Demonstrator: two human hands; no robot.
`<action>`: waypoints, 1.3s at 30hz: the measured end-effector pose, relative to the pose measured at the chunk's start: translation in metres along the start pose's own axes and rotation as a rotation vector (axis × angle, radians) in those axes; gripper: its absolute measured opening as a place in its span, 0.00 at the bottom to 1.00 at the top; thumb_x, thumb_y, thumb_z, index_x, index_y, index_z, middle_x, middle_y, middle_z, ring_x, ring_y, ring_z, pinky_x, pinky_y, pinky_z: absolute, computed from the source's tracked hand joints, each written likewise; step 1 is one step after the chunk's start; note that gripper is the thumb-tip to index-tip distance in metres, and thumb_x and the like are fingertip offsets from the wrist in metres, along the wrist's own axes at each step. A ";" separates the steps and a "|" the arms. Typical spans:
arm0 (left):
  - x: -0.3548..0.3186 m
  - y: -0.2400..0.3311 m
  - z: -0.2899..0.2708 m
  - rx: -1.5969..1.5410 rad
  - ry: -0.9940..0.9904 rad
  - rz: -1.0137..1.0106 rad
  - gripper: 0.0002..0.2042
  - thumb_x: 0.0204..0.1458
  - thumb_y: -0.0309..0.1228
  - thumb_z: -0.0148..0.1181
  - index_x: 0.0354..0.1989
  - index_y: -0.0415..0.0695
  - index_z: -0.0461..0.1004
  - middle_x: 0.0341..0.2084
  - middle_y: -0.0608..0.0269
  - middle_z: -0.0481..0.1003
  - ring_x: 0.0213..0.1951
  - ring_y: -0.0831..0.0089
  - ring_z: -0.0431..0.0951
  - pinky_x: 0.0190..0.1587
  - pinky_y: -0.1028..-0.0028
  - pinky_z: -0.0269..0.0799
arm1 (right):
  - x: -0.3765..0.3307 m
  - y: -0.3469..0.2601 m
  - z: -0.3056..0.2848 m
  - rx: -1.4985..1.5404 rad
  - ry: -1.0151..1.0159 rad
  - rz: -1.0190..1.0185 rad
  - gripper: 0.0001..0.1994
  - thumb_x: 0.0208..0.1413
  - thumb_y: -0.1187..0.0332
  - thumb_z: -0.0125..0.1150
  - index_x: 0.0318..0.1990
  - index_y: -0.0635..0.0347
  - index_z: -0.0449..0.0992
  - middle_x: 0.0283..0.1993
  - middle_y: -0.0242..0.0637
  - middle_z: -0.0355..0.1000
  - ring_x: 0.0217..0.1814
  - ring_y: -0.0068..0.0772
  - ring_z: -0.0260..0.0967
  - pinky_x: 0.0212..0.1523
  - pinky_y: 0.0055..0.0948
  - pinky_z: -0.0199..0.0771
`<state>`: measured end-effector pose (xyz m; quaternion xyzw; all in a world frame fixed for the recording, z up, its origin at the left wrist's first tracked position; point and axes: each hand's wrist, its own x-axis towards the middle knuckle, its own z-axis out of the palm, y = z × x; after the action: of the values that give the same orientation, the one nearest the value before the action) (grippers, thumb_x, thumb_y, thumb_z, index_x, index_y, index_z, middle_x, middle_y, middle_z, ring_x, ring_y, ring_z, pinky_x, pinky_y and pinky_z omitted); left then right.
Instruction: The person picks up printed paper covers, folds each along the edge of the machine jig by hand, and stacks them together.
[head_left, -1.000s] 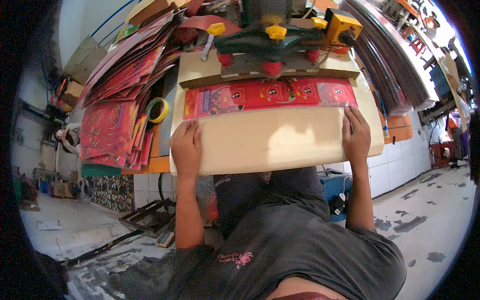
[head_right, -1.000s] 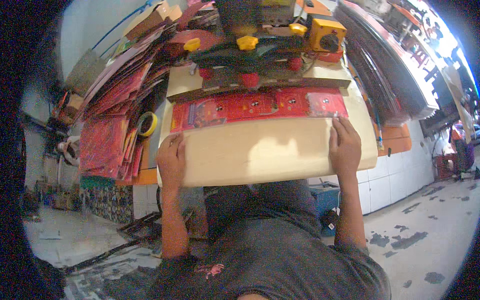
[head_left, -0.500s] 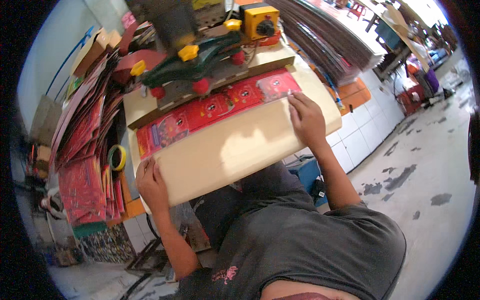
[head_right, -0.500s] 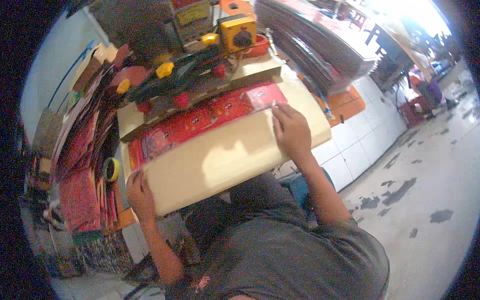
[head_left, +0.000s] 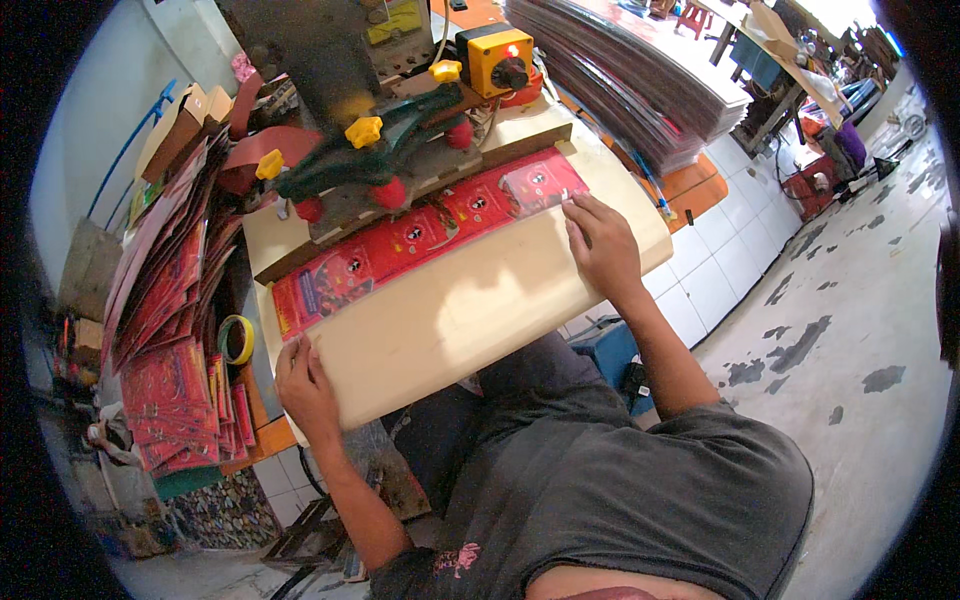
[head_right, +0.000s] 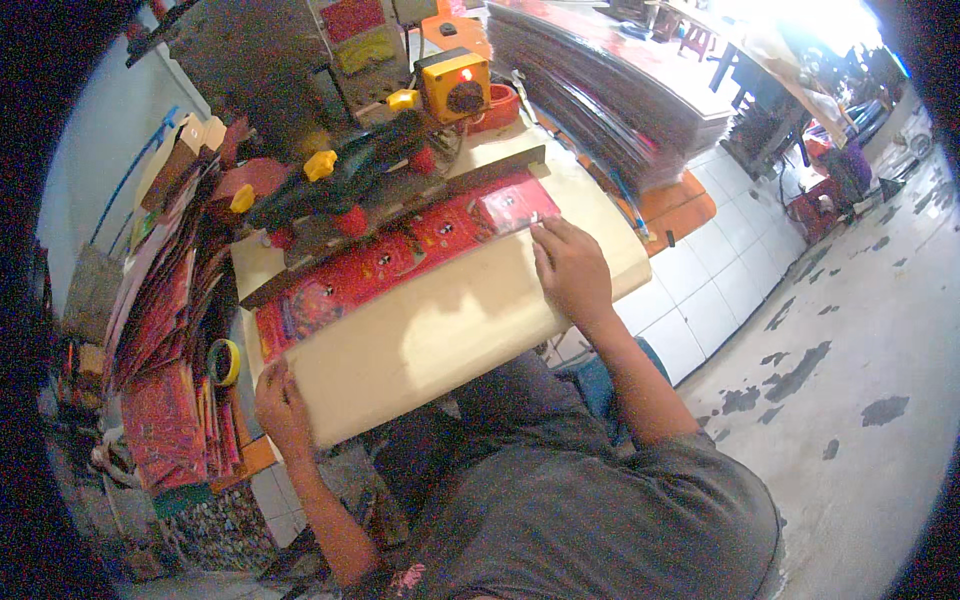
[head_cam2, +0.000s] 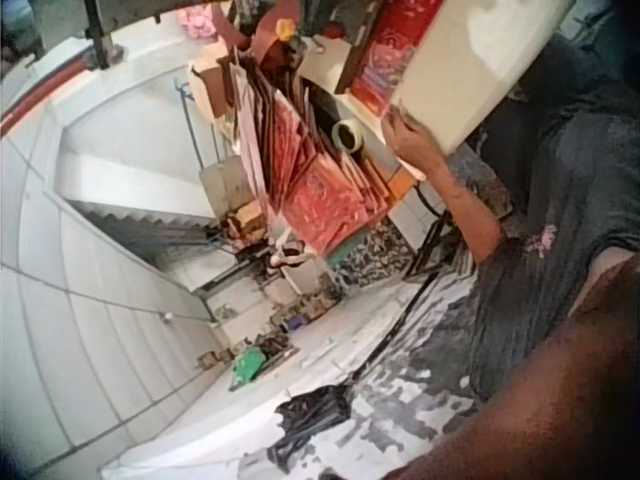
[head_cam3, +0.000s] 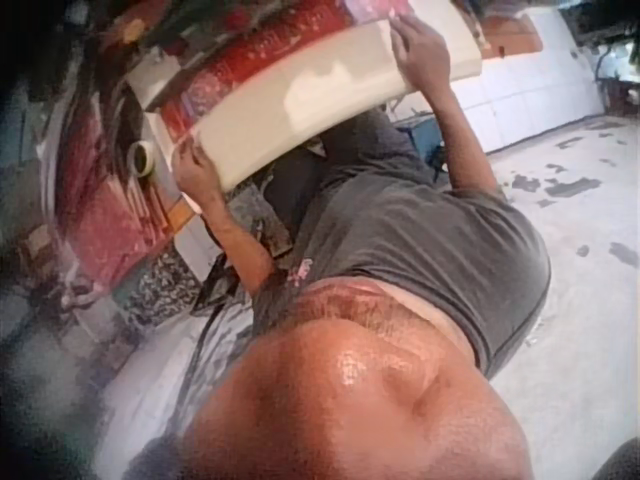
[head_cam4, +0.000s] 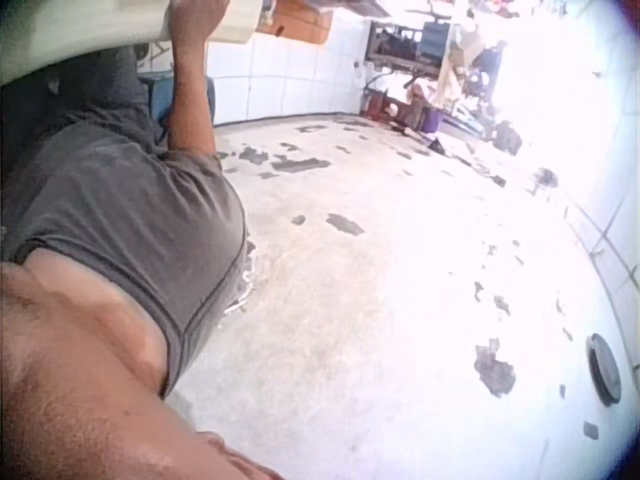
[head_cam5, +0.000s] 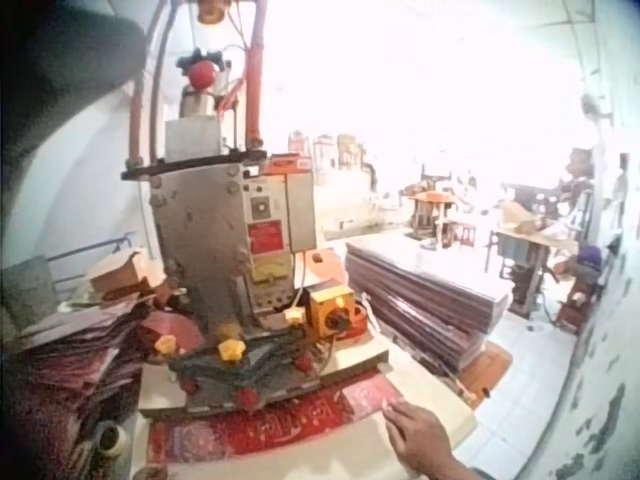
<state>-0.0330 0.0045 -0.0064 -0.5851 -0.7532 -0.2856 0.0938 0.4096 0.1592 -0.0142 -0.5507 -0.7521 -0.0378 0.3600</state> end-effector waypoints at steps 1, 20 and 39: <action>0.001 0.000 0.000 0.001 0.003 -0.002 0.16 0.66 0.33 0.55 0.54 0.37 0.81 0.51 0.47 0.79 0.54 0.49 0.77 0.61 0.56 0.70 | 0.001 0.000 0.000 0.002 0.001 -0.003 0.14 0.61 0.67 0.62 0.52 0.58 0.82 0.58 0.42 0.78 0.63 0.46 0.73 0.64 0.44 0.71; 0.003 0.001 0.000 0.006 -0.002 0.004 0.15 0.64 0.31 0.57 0.52 0.36 0.82 0.51 0.50 0.79 0.54 0.51 0.77 0.60 0.56 0.70 | 0.003 -0.004 -0.004 0.054 -0.002 0.022 0.13 0.61 0.68 0.62 0.51 0.59 0.82 0.58 0.44 0.78 0.63 0.48 0.73 0.65 0.44 0.70; 0.076 -0.051 -0.010 -0.513 -0.190 -0.512 0.22 0.66 0.34 0.59 0.68 0.45 0.72 0.36 0.63 0.78 0.37 0.75 0.75 0.43 0.73 0.73 | 0.087 0.050 0.002 0.185 -0.249 0.312 0.19 0.65 0.54 0.61 0.55 0.54 0.82 0.40 0.52 0.80 0.37 0.52 0.79 0.43 0.48 0.77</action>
<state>-0.1052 0.0543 0.0219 -0.4063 -0.7845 -0.4236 -0.2003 0.4398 0.2497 0.0178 -0.6255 -0.6966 0.1559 0.3149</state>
